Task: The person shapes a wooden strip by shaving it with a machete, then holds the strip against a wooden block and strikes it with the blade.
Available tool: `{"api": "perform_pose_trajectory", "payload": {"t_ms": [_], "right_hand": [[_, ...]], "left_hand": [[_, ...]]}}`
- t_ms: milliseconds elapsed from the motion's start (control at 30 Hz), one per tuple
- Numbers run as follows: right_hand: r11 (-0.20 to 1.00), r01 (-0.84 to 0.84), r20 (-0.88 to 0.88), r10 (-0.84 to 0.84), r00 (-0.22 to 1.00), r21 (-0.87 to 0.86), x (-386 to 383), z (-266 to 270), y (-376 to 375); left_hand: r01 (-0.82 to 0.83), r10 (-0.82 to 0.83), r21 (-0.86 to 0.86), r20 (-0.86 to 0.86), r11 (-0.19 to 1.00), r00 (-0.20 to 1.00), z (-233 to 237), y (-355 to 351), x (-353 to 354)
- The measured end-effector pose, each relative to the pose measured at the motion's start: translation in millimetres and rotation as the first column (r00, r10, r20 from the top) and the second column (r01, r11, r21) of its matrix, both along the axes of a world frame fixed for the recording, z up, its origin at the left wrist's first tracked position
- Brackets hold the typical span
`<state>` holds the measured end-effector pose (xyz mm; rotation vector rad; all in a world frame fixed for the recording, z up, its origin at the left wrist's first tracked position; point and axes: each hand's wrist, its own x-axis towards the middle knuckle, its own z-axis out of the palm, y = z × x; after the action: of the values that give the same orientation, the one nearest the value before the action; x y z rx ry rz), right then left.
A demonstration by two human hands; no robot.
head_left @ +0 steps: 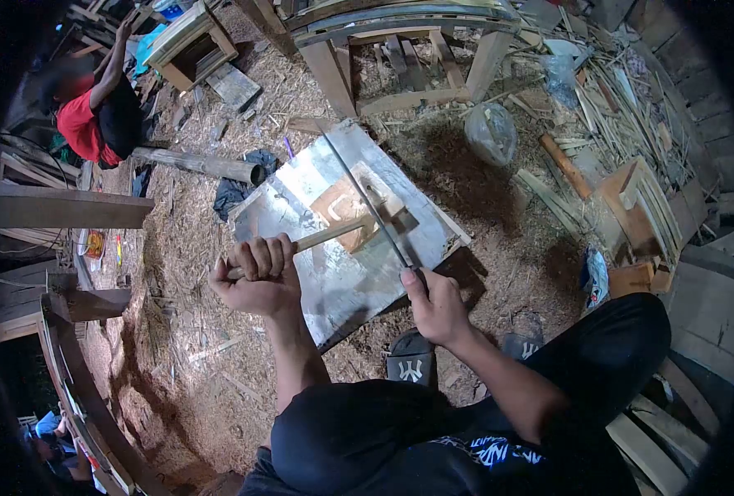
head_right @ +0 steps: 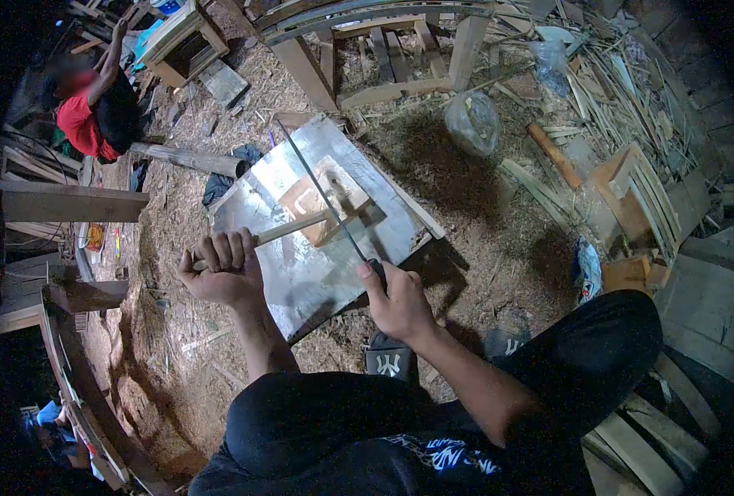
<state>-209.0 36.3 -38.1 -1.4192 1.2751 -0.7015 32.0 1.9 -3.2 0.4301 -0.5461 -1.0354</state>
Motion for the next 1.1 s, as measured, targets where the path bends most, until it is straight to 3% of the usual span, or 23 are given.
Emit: {"api": "perform_pose_trajectory", "payload": {"t_ms": [167, 267, 333, 567, 633, 900, 1100], "right_hand": [[0.998, 0.031, 0.024, -0.029, 0.999, -0.046, 8, -13, 8], [0.998, -0.034, 0.010, 0.033, 0.999, 0.045, 7, -12, 7], [0.999, 0.041, 0.074, -0.039, 0.996, -0.025, 8, -6, 8], [0.999, 0.019, 0.107, -0.014, 0.994, -0.040, 5, -5, 9], [1.000, -0.009, 0.016, 0.009, 1.000, -0.011, 7, -14, 14], [0.994, 0.057, 0.104, -0.066, 0.992, 0.088, 10, -17, 12], [0.988, 0.068, 0.066, -0.078, 0.995, 0.140, 8, -23, 12]], "left_hand": [[-0.025, 0.024, 0.025, 0.008, 0.999, 1.000, 2, 0, -5], [-0.047, 0.045, 0.033, 0.048, 0.998, 0.998, 8, 1, -12], [-0.029, 0.028, 0.015, 0.065, 0.999, 0.998, 8, 2, -12], [-0.026, 0.029, -0.023, 0.123, 0.999, 0.992, 13, 4, -23], [-0.037, 0.039, -0.024, 0.128, 0.999, 0.991, 13, 4, -25], [-0.036, 0.042, -0.049, 0.121, 0.998, 0.992, 7, 4, -17], [-0.095, 0.102, 0.054, -0.125, 0.994, 0.987, -31, 15, 15]]}}
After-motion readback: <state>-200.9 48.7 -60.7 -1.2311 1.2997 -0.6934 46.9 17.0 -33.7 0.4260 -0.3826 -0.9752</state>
